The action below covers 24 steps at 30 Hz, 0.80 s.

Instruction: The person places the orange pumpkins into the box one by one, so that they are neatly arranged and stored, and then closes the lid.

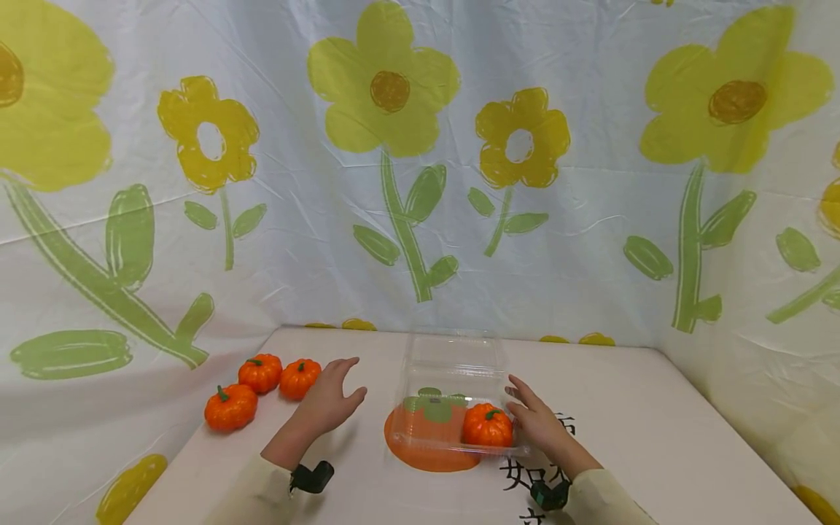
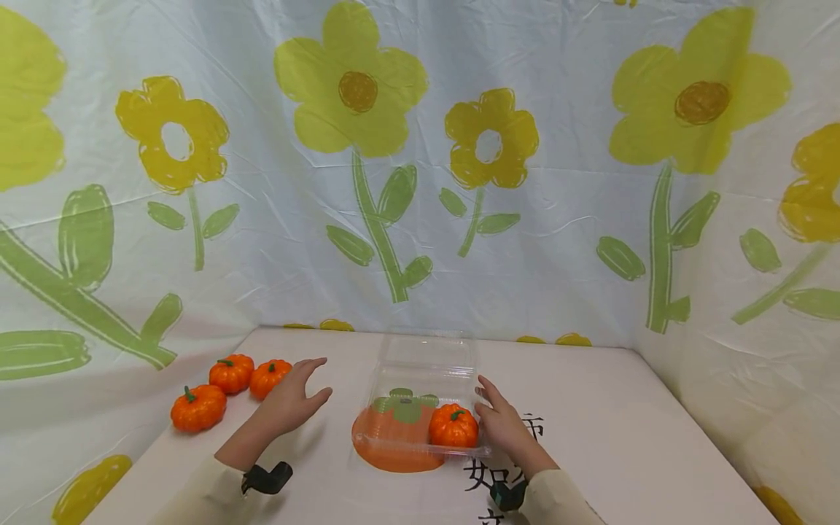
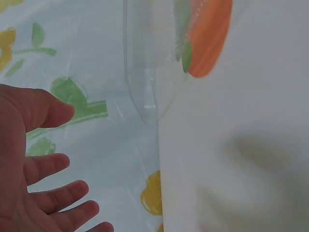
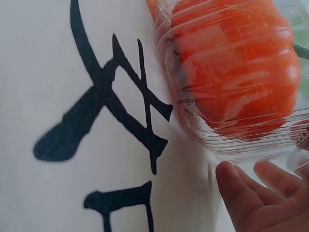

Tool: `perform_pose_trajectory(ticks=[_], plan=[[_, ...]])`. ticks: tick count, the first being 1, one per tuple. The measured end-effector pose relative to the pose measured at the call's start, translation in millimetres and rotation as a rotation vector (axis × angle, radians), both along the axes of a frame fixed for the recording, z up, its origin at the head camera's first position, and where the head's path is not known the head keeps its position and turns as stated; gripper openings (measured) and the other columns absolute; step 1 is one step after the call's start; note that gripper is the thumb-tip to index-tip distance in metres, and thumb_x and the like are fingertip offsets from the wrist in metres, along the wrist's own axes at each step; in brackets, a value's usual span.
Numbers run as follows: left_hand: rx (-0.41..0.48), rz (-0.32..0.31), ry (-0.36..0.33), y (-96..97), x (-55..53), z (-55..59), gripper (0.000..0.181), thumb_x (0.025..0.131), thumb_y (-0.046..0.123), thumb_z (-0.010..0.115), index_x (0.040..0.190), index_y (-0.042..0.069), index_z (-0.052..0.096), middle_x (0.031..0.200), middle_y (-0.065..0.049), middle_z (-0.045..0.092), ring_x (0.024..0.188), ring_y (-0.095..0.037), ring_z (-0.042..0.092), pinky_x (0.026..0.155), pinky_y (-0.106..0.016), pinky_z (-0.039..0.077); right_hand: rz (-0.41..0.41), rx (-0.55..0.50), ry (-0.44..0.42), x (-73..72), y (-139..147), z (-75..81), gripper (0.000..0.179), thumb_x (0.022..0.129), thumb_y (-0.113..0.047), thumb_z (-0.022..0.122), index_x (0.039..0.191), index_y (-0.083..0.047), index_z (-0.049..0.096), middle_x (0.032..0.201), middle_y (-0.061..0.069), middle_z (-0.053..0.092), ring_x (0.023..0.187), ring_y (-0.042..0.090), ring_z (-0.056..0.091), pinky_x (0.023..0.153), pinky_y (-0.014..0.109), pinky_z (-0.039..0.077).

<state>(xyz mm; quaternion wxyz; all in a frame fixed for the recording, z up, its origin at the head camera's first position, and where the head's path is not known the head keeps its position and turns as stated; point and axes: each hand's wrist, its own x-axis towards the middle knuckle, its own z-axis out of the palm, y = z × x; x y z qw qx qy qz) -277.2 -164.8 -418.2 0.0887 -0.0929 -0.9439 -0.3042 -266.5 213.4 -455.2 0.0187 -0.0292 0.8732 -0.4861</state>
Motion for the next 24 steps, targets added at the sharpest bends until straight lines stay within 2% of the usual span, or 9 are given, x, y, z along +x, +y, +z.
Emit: perform_pose_trajectory(ticks=[6,10,15,22,24], plan=[[-0.016,0.035,-0.027,-20.1,-2.5,-7.3,0.062,0.090,0.032,0.061,0.144,0.009,0.043,0.146,-0.018,0.043,0.131,-0.038,0.046,0.105,-0.058,0.040,-0.001,-0.004,0.001,0.9,0,1.2,0.058,0.101,-0.019,0.043,0.154,-0.015,0.022,0.153,0.021,0.036,0.119,0.039,0.057,0.100,0.055,0.046],[-0.049,0.061,-0.025,-32.9,-0.6,-9.0,0.062,0.090,0.031,0.061,0.144,0.007,0.041,0.146,-0.019,0.043,0.130,-0.039,0.047,0.104,-0.059,0.040,0.002,0.001,0.001,1.5,0,1.7,0.058,0.101,-0.019,0.043,0.154,-0.015,0.022,0.153,0.021,0.036,0.123,0.041,0.054,0.101,0.055,0.045],[-0.096,0.083,0.022,-46.3,0.8,-8.4,0.060,0.090,0.029,0.060,0.141,0.004,0.044,0.142,-0.023,0.044,0.128,-0.042,0.046,0.103,-0.060,0.041,0.008,0.002,0.001,1.8,0,2.0,0.058,0.101,-0.020,0.043,0.155,-0.015,0.021,0.153,0.021,0.035,0.129,0.045,0.048,0.101,0.056,0.045],[-0.164,0.080,0.140,-63.9,-0.9,-12.0,0.055,0.088,0.025,0.062,0.134,-0.003,0.050,0.134,-0.026,0.052,0.123,-0.044,0.049,0.103,-0.060,0.041,0.004,0.003,0.003,1.5,-1,2.3,0.058,0.101,-0.018,0.043,0.155,-0.014,0.021,0.153,0.022,0.035,0.125,0.045,0.051,0.101,0.056,0.045],[-0.173,0.089,0.156,-68.9,-1.4,-13.9,0.054,0.088,0.024,0.063,0.132,-0.004,0.051,0.132,-0.026,0.053,0.120,-0.045,0.050,0.101,-0.061,0.042,0.003,0.010,0.005,1.6,-1,2.5,0.058,0.101,-0.019,0.043,0.154,-0.014,0.021,0.153,0.022,0.035,0.124,0.044,0.052,0.101,0.056,0.045]])
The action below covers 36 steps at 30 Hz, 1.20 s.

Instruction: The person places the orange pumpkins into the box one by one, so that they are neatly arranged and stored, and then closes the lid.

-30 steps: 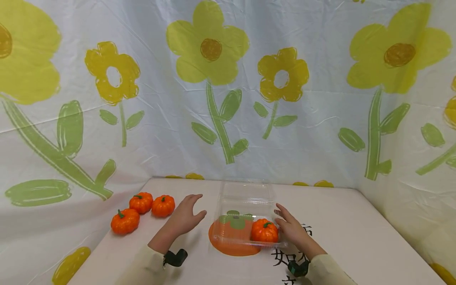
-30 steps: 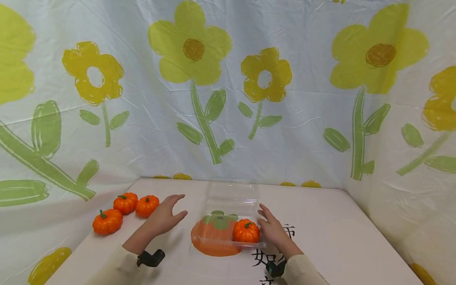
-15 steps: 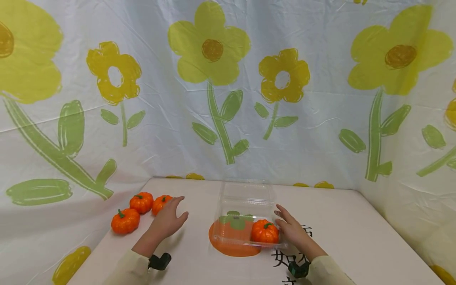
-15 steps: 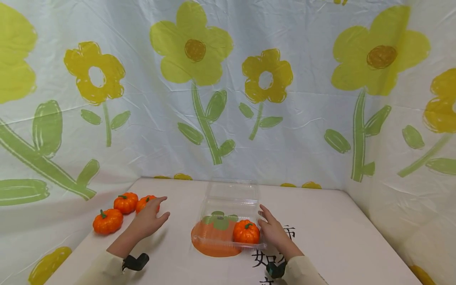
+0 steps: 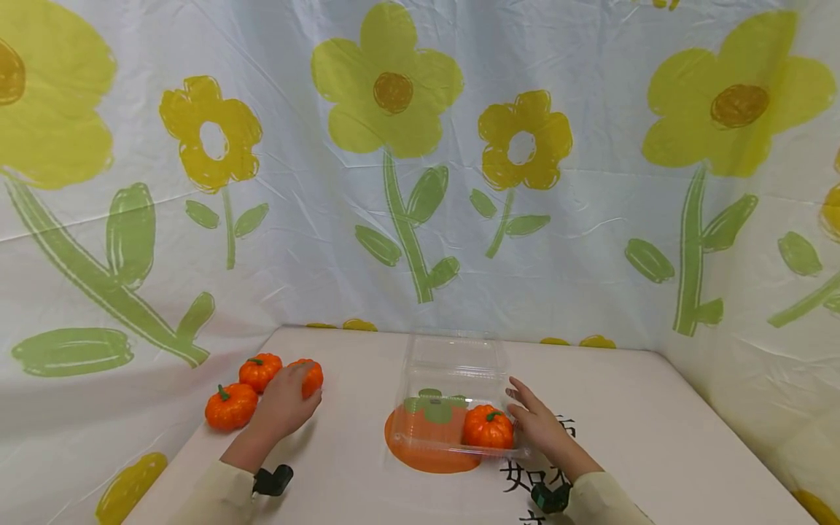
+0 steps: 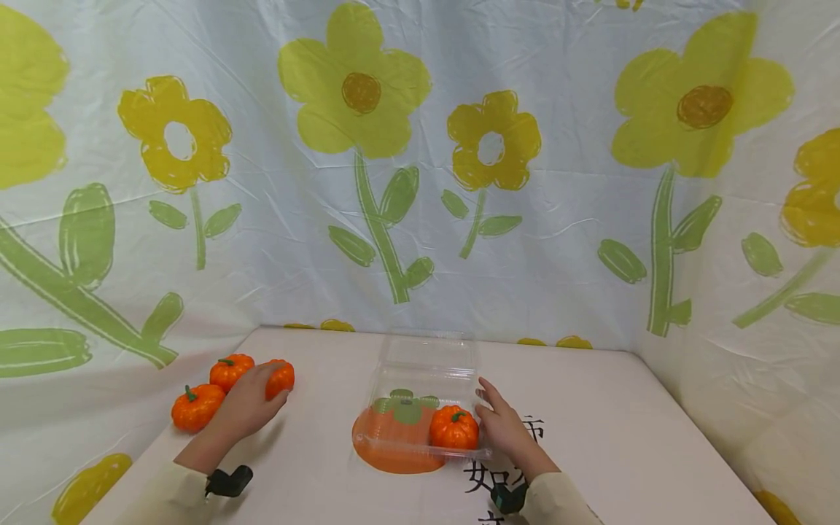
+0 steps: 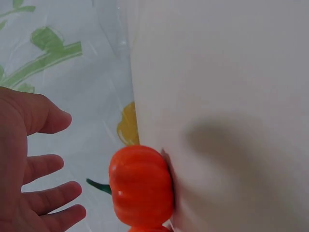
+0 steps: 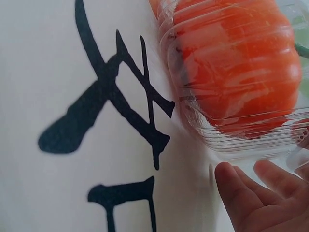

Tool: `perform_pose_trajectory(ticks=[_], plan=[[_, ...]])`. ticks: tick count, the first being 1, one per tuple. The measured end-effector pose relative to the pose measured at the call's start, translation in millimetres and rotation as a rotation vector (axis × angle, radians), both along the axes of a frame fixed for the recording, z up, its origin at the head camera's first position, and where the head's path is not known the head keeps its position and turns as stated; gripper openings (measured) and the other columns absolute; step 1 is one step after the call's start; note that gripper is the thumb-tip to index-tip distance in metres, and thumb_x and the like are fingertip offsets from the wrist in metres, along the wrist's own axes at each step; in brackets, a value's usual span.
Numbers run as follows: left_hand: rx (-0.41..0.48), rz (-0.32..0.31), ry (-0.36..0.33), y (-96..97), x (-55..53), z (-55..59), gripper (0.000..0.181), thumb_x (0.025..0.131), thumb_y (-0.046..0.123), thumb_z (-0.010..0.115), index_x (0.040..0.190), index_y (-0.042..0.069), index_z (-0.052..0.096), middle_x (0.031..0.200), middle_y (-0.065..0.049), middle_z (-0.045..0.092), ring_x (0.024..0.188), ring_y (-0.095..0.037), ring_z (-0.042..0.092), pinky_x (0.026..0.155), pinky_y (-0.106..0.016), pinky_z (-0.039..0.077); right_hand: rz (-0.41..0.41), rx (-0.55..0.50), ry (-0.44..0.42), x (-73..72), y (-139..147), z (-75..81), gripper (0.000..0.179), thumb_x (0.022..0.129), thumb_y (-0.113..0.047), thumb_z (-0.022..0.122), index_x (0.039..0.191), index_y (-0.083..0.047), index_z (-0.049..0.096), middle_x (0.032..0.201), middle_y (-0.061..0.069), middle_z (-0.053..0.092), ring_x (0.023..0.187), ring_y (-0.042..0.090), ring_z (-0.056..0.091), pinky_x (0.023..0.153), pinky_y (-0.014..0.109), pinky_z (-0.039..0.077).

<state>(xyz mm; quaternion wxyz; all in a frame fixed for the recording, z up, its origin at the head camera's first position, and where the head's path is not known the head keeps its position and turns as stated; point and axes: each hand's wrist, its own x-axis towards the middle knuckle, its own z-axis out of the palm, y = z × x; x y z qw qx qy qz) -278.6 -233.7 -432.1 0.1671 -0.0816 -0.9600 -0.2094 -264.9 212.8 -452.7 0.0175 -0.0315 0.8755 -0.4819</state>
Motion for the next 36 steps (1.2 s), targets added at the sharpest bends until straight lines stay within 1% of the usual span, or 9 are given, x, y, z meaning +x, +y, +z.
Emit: perform_pose_trajectory(ticks=[3,7,10,12,18,21,25,32,36], plan=[[-0.006,0.023,-0.010,-6.7,-1.5,-0.8,0.055,0.088,0.025,0.062,0.134,-0.003,0.050,0.131,-0.027,0.053,0.120,-0.046,0.049,0.100,-0.062,0.042,-0.002,0.006,0.005,0.3,1,0.0,0.058,0.101,-0.019,0.043,0.154,-0.014,0.022,0.153,0.021,0.036,0.123,0.044,0.053,0.101,0.057,0.044],[-0.003,0.069,-0.064,-15.4,-2.0,-0.1,0.057,0.090,0.027,0.060,0.137,-0.002,0.047,0.134,-0.027,0.048,0.122,-0.047,0.046,0.099,-0.065,0.041,-0.003,0.013,0.010,0.7,2,0.3,0.057,0.101,-0.019,0.043,0.154,-0.015,0.022,0.153,0.021,0.036,0.124,0.043,0.053,0.102,0.058,0.043],[0.006,0.094,-0.067,-21.9,-1.2,1.2,0.056,0.090,0.027,0.060,0.136,-0.003,0.048,0.134,-0.027,0.046,0.122,-0.047,0.043,0.098,-0.066,0.041,-0.002,0.006,0.008,0.8,2,0.4,0.057,0.101,-0.020,0.043,0.154,-0.015,0.022,0.153,0.021,0.035,0.126,0.045,0.051,0.102,0.057,0.044],[0.007,0.103,-0.042,-26.3,-0.7,2.0,0.055,0.089,0.026,0.059,0.134,-0.004,0.048,0.133,-0.028,0.045,0.121,-0.047,0.042,0.099,-0.066,0.039,-0.002,-0.001,0.008,0.5,2,0.0,0.058,0.101,-0.019,0.043,0.154,-0.015,0.022,0.153,0.021,0.035,0.126,0.045,0.050,0.101,0.057,0.044],[-0.028,0.137,0.096,-38.1,-0.4,3.6,0.050,0.085,0.021,0.060,0.125,-0.009,0.053,0.125,-0.033,0.050,0.116,-0.049,0.043,0.098,-0.065,0.038,-0.007,0.005,0.011,-2.8,3,-2.8,0.058,0.101,-0.019,0.044,0.154,-0.015,0.023,0.152,0.021,0.037,0.124,0.042,0.054,0.100,0.055,0.046],[-0.046,0.173,0.122,-43.9,-0.1,2.9,0.049,0.084,0.020,0.062,0.120,-0.011,0.054,0.121,-0.034,0.050,0.114,-0.049,0.042,0.095,-0.065,0.037,-0.012,0.017,0.009,-4.5,4,-3.4,0.058,0.101,-0.019,0.044,0.154,-0.015,0.023,0.152,0.020,0.038,0.119,0.038,0.057,0.100,0.056,0.046],[-0.025,0.210,0.123,-53.3,0.2,-0.8,0.052,0.083,0.022,0.062,0.123,-0.010,0.052,0.123,-0.035,0.046,0.115,-0.050,0.038,0.093,-0.066,0.034,-0.017,0.014,0.009,-5.6,5,-3.3,0.058,0.100,-0.018,0.044,0.154,-0.015,0.024,0.152,0.020,0.038,0.115,0.036,0.059,0.099,0.055,0.047],[0.010,0.277,0.045,-65.9,7.5,-8.0,0.059,0.085,0.026,0.062,0.133,-0.005,0.044,0.129,-0.036,0.037,0.119,-0.052,0.031,0.092,-0.069,0.030,-0.017,0.010,0.001,-3.0,4,-1.7,0.057,0.100,-0.018,0.045,0.154,-0.014,0.025,0.151,0.021,0.039,0.102,0.027,0.062,0.098,0.053,0.048],[0.023,0.316,-0.029,-73.6,7.8,-11.4,0.067,0.085,0.030,0.061,0.138,-0.004,0.036,0.131,-0.038,0.031,0.122,-0.055,0.025,0.092,-0.071,0.028,-0.018,0.015,0.005,-3.3,3,-2.5,0.057,0.100,-0.018,0.045,0.154,-0.014,0.025,0.150,0.020,0.041,0.107,0.029,0.062,0.099,0.055,0.047]])
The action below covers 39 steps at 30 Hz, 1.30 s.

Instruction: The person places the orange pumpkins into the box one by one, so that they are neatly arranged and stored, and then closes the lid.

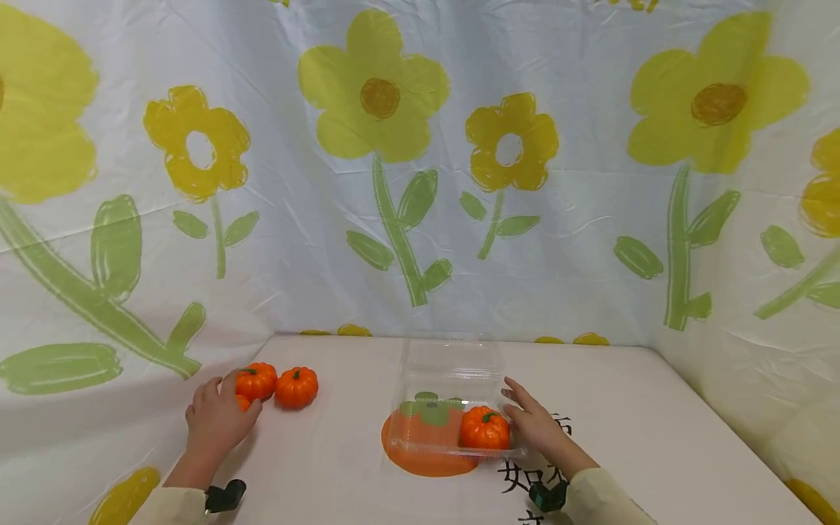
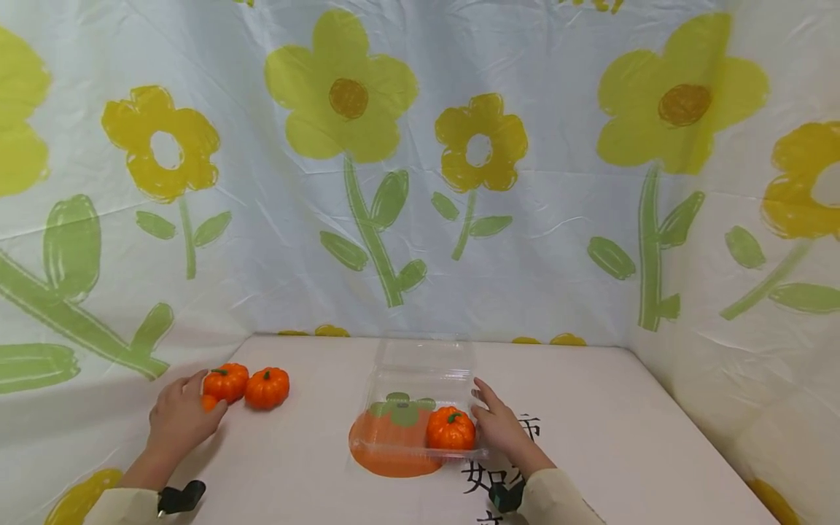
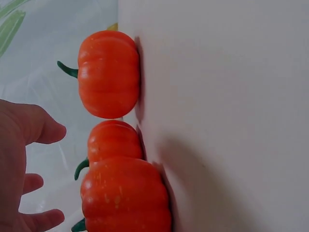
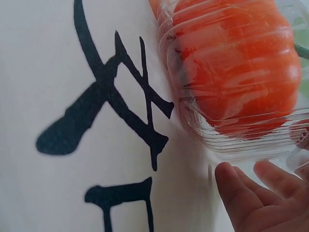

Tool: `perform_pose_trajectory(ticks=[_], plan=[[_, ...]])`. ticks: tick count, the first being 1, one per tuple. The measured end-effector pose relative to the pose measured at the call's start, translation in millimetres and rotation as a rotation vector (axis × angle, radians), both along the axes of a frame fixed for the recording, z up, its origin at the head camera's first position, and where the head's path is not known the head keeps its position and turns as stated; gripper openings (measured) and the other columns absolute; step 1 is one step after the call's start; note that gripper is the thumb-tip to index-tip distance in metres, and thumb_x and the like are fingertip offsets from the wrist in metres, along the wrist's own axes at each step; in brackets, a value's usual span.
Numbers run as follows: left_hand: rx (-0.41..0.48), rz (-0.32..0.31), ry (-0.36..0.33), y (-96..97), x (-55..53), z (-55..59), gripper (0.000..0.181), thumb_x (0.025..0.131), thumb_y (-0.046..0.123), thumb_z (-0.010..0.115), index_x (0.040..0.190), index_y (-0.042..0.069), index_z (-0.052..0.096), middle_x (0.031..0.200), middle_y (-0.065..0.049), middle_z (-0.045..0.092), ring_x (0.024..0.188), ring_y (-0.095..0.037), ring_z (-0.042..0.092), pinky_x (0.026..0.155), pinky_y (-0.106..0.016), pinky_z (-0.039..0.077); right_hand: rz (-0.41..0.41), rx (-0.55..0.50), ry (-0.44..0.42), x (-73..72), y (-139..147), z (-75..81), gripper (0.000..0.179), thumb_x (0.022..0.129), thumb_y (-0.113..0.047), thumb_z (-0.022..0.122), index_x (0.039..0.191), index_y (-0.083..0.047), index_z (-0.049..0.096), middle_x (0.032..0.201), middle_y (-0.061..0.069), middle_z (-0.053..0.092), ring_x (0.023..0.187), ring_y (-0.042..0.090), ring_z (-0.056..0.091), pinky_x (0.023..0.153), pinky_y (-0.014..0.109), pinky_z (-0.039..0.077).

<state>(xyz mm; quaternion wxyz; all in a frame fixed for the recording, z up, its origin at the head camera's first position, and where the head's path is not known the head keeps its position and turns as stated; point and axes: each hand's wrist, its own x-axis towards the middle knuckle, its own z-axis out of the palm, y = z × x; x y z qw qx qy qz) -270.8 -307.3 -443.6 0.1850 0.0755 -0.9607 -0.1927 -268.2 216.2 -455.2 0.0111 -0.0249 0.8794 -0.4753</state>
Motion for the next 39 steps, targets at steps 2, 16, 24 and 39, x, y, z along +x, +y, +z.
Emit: perform_pose_trajectory(ticks=[2,16,24,39], plan=[[0.019,0.026,-0.044,-3.5,-0.1,-2.2,0.074,0.085,0.032,0.061,0.142,-0.004,0.030,0.133,-0.039,0.029,0.123,-0.056,0.023,0.093,-0.072,0.028,0.000,0.002,-0.002,0.4,0,-0.6,0.057,0.100,-0.019,0.045,0.154,-0.014,0.026,0.150,0.020,0.041,0.109,0.030,0.062,0.099,0.054,0.047],[0.184,0.131,-0.191,-11.7,-4.4,1.7,0.089,0.081,0.033,0.064,0.140,-0.014,0.018,0.130,-0.041,0.028,0.116,-0.055,0.029,0.099,-0.070,0.031,0.016,-0.016,-0.014,0.7,-1,2.8,0.057,0.101,-0.021,0.044,0.154,-0.016,0.023,0.153,0.018,0.037,0.132,0.044,0.045,0.101,0.056,0.045],[0.264,0.146,-0.226,-11.7,-1.0,-0.2,0.082,0.081,0.030,0.062,0.136,-0.014,0.019,0.123,-0.040,0.031,0.108,-0.053,0.034,0.099,-0.065,0.035,0.017,-0.027,-0.015,1.5,-1,1.8,0.058,0.101,-0.021,0.044,0.154,-0.015,0.023,0.153,0.019,0.037,0.133,0.045,0.043,0.102,0.056,0.044],[0.404,0.137,-0.322,-26.4,-5.3,-7.1,0.106,0.080,0.041,0.066,0.139,-0.021,0.003,0.126,-0.042,0.026,0.112,-0.052,0.035,0.106,-0.063,0.033,0.014,-0.033,-0.025,-0.9,0,1.0,0.058,0.101,-0.020,0.043,0.154,-0.016,0.023,0.153,0.019,0.037,0.130,0.044,0.047,0.103,0.058,0.042]])
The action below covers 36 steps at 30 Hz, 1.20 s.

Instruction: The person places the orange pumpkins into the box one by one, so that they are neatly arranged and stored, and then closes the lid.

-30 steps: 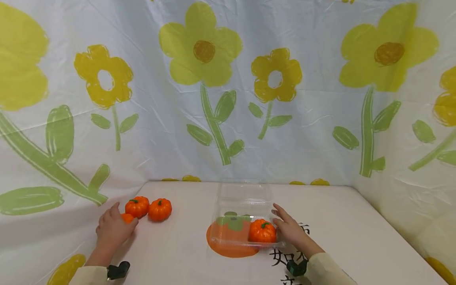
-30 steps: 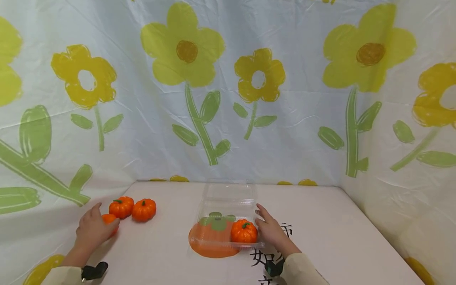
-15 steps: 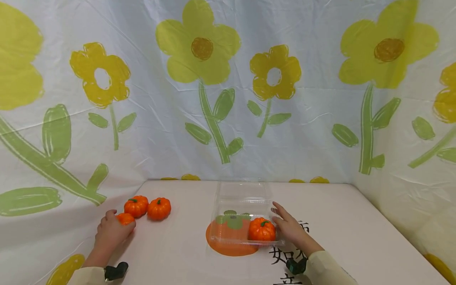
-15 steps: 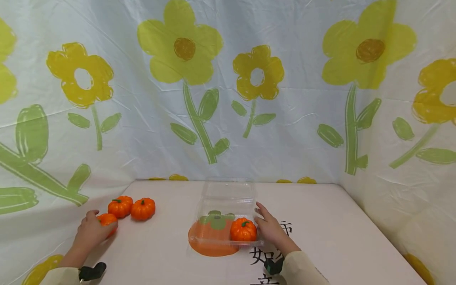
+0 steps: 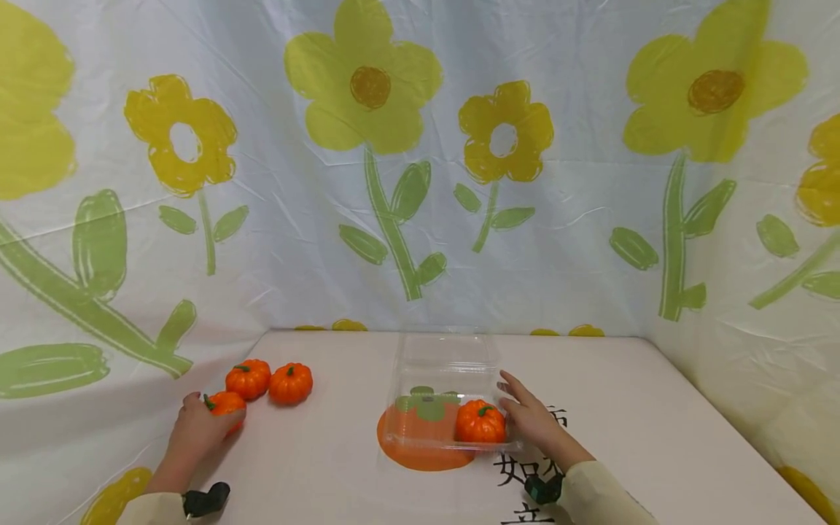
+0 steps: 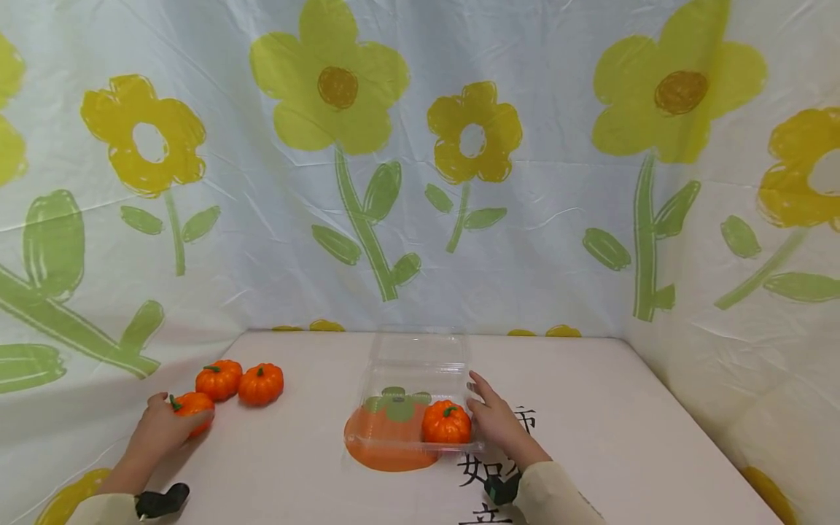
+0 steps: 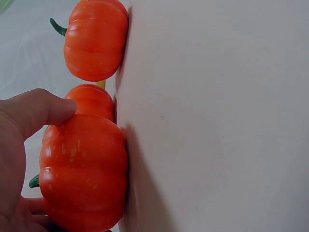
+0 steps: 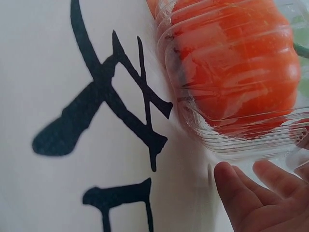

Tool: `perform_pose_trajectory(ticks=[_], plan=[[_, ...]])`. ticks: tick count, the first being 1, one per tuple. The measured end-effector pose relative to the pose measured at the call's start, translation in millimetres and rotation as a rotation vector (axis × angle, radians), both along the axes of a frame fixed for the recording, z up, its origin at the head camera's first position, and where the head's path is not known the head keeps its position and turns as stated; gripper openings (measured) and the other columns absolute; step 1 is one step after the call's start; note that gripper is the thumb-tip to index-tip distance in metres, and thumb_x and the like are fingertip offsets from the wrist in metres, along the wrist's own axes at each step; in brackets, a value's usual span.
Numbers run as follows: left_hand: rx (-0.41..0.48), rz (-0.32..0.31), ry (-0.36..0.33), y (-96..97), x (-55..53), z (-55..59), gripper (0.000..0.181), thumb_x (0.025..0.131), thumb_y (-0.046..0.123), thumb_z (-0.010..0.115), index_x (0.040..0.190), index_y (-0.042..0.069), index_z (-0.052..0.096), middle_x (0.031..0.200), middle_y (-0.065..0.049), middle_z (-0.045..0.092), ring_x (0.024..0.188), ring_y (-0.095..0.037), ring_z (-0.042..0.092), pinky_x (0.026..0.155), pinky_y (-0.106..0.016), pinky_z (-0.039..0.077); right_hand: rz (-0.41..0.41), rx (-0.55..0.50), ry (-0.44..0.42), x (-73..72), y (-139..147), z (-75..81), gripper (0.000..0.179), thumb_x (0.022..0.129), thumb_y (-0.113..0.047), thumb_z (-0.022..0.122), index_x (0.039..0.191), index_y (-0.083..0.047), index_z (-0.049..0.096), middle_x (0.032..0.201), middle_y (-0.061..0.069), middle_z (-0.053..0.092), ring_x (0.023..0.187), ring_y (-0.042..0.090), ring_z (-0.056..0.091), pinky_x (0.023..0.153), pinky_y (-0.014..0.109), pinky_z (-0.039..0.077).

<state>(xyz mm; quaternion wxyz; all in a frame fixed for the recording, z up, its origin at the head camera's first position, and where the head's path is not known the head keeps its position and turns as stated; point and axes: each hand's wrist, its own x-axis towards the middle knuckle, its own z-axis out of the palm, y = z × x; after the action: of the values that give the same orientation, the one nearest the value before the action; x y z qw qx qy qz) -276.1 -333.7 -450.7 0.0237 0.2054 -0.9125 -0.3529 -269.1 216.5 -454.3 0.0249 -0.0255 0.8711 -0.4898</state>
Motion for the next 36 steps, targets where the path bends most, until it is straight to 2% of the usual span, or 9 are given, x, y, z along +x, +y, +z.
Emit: perform_pose_trajectory(ticks=[4,9,13,19,26,36], plan=[[0.007,-0.024,-0.010,-4.3,0.7,-1.7,0.099,0.081,0.044,0.064,0.132,-0.024,0.014,0.121,-0.039,0.030,0.108,-0.049,0.038,0.102,-0.061,0.037,-0.002,-0.002,0.003,0.2,0,-0.2,0.057,0.100,-0.019,0.043,0.154,-0.015,0.024,0.152,0.019,0.037,0.131,0.045,0.046,0.103,0.059,0.041],[0.003,-0.043,-0.020,-6.6,-0.6,-2.4,0.101,0.081,0.048,0.065,0.131,-0.024,0.016,0.122,-0.038,0.031,0.108,-0.048,0.038,0.102,-0.061,0.037,-0.005,0.008,-0.004,0.9,0,-1.6,0.057,0.101,-0.020,0.043,0.154,-0.016,0.023,0.153,0.019,0.037,0.132,0.045,0.045,0.102,0.058,0.043],[-0.017,-0.067,0.002,-5.1,-1.7,-1.7,0.103,0.080,0.049,0.067,0.133,-0.024,0.017,0.122,-0.039,0.032,0.109,-0.049,0.040,0.101,-0.061,0.038,-0.008,0.016,0.004,1.6,1,-1.0,0.057,0.101,-0.019,0.043,0.154,-0.016,0.024,0.153,0.018,0.038,0.132,0.045,0.045,0.103,0.059,0.042],[-0.060,-0.121,0.059,0.6,-0.8,7.5,0.101,0.082,0.048,0.065,0.135,-0.024,0.019,0.125,-0.041,0.032,0.111,-0.050,0.041,0.101,-0.062,0.037,-0.009,-0.005,-0.003,0.9,1,-1.5,0.057,0.101,-0.020,0.044,0.154,-0.016,0.024,0.153,0.019,0.037,0.129,0.044,0.048,0.102,0.059,0.043],[-0.041,-0.143,0.031,11.4,-0.1,19.3,0.103,0.082,0.052,0.065,0.137,-0.022,0.017,0.129,-0.041,0.030,0.114,-0.051,0.039,0.103,-0.063,0.036,-0.017,-0.012,-0.005,0.2,1,-3.1,0.056,0.100,-0.021,0.045,0.154,-0.017,0.026,0.152,0.019,0.038,0.121,0.042,0.056,0.099,0.057,0.046],[-0.065,-0.226,0.103,23.6,-2.4,30.3,0.099,0.082,0.051,0.068,0.133,-0.022,0.027,0.128,-0.039,0.041,0.109,-0.046,0.048,0.097,-0.060,0.043,-0.015,-0.003,0.003,0.7,-1,-2.1,0.057,0.100,-0.020,0.045,0.154,-0.017,0.026,0.152,0.019,0.038,0.123,0.043,0.054,0.100,0.057,0.045]])
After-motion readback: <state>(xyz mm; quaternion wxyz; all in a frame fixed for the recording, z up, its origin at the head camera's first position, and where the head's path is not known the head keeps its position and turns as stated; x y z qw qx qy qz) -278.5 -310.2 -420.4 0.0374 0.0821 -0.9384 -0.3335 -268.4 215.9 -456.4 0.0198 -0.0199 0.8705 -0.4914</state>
